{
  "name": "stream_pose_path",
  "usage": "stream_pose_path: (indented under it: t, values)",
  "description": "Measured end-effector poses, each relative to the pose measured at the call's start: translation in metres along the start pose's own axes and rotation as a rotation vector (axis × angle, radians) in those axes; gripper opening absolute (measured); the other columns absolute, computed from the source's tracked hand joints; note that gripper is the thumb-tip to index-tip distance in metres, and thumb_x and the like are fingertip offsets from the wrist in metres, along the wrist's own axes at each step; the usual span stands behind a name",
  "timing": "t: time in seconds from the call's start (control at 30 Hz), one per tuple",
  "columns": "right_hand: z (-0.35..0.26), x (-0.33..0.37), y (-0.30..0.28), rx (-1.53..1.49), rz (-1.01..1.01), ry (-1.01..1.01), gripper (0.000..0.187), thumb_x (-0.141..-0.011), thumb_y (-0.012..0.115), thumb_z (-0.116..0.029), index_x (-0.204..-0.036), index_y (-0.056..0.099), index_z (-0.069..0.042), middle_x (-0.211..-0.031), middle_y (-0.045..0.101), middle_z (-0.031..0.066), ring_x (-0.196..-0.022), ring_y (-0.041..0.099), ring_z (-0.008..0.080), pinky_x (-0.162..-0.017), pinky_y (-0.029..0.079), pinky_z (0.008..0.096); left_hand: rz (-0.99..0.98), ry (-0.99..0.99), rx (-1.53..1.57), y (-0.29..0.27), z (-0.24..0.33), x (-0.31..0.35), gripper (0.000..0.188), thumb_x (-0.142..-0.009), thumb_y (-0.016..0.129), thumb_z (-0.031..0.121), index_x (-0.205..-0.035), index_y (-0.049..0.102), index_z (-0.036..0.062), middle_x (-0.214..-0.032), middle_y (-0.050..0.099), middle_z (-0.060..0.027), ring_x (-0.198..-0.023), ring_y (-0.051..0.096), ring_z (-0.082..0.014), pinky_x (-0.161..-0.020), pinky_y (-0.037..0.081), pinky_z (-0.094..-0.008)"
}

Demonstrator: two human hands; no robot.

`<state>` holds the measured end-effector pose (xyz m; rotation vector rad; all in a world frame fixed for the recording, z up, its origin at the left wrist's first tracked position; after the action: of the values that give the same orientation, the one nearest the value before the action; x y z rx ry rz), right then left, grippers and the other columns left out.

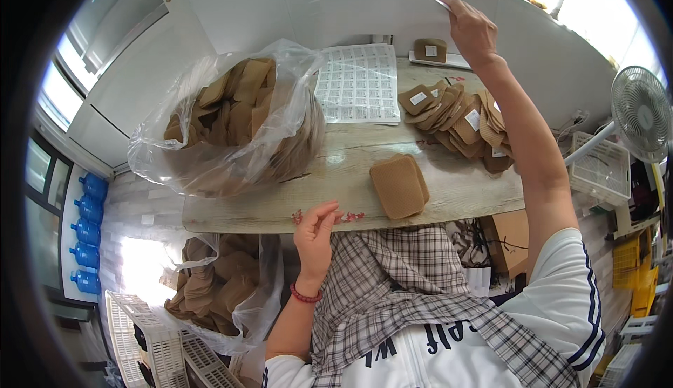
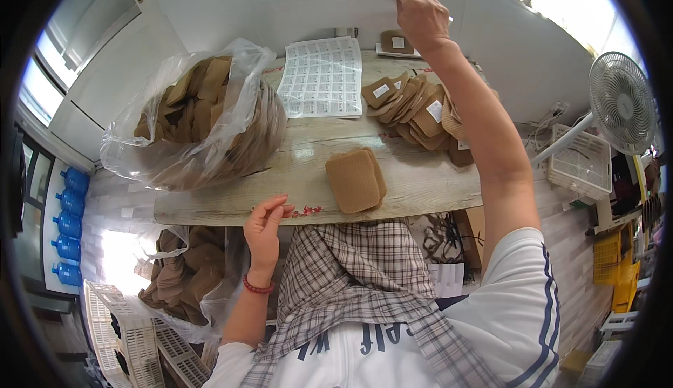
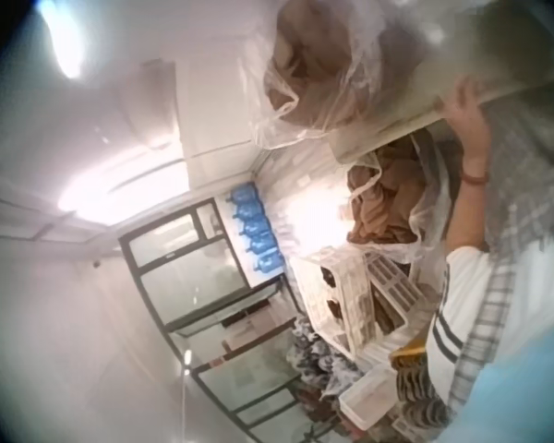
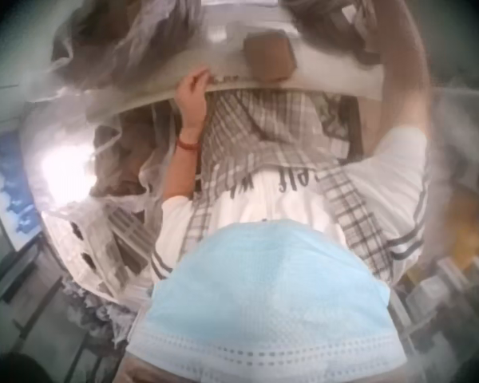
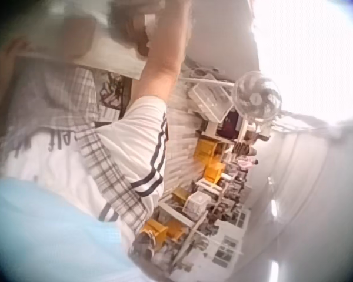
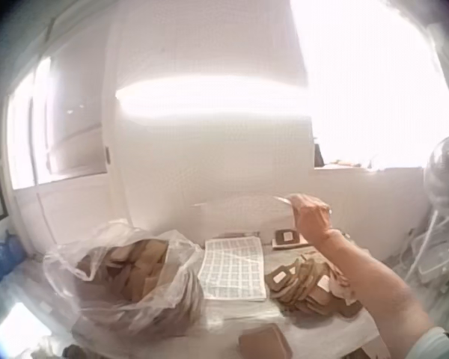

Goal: The person repeatedly peels small labels from a roll and sticks them onto small brown packages on a table. They handle the packages one at a time, placing each labeled package into a growing stack.

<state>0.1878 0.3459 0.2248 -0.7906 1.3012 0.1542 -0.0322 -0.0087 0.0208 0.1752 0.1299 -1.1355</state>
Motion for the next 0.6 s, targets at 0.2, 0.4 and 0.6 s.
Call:
stream_pose_path:
  t: [0.2,0.4,0.6]
  values:
    - [-0.081,0.093,-0.195,-0.113,0.066,-0.421,0.019,-0.088,0.066,-0.007,-0.107,0.067,-0.012,-0.097,0.074,0.0052,-0.09,0.072,0.0185,-0.076,0.057,0.031,-0.163,-0.308,0.799,-0.004,0.044,0.009,0.039,-0.104,0.048,0.026,-0.131,0.052,-0.0027,-0.127,0.06,-0.0187,-0.118,0.06,-0.0296,-0.098,0.052,-0.0434]
    - [-0.158,0.24,-0.29,-0.433,-0.381,-0.548,0.027,-0.083,0.064,-0.014,-0.107,0.067,-0.002,-0.106,0.071,0.0098,-0.094,0.069,0.0217,-0.084,0.054,0.0326,-0.237,-0.28,0.594,-0.05,0.011,0.087,0.052,-0.103,0.044,0.044,-0.134,0.052,0.0029,-0.13,0.061,-0.0132,-0.118,0.059,-0.0288,-0.1,0.05,-0.0424]
    - [-0.174,0.326,-0.295,-0.628,-0.749,-0.62,0.03,-0.088,0.055,-0.012,-0.116,0.058,-0.002,-0.116,0.063,0.0124,-0.11,0.061,0.0248,-0.095,0.049,0.0363,-0.144,-0.738,0.874,-0.096,-0.051,0.146,0.047,-0.098,0.053,0.031,-0.132,0.054,-0.0019,-0.126,0.063,-0.0183,-0.112,0.064,-0.0315,-0.097,0.053,-0.042]
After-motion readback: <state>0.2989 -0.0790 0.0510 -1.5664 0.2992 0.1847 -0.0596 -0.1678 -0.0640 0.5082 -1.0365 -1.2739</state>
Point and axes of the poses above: each hand's wrist, its own x-axis away from the middle knuckle, its own y-axis out of the palm, z = x × y, the point moved 2 cm from there along -x, towards the middle knuckle
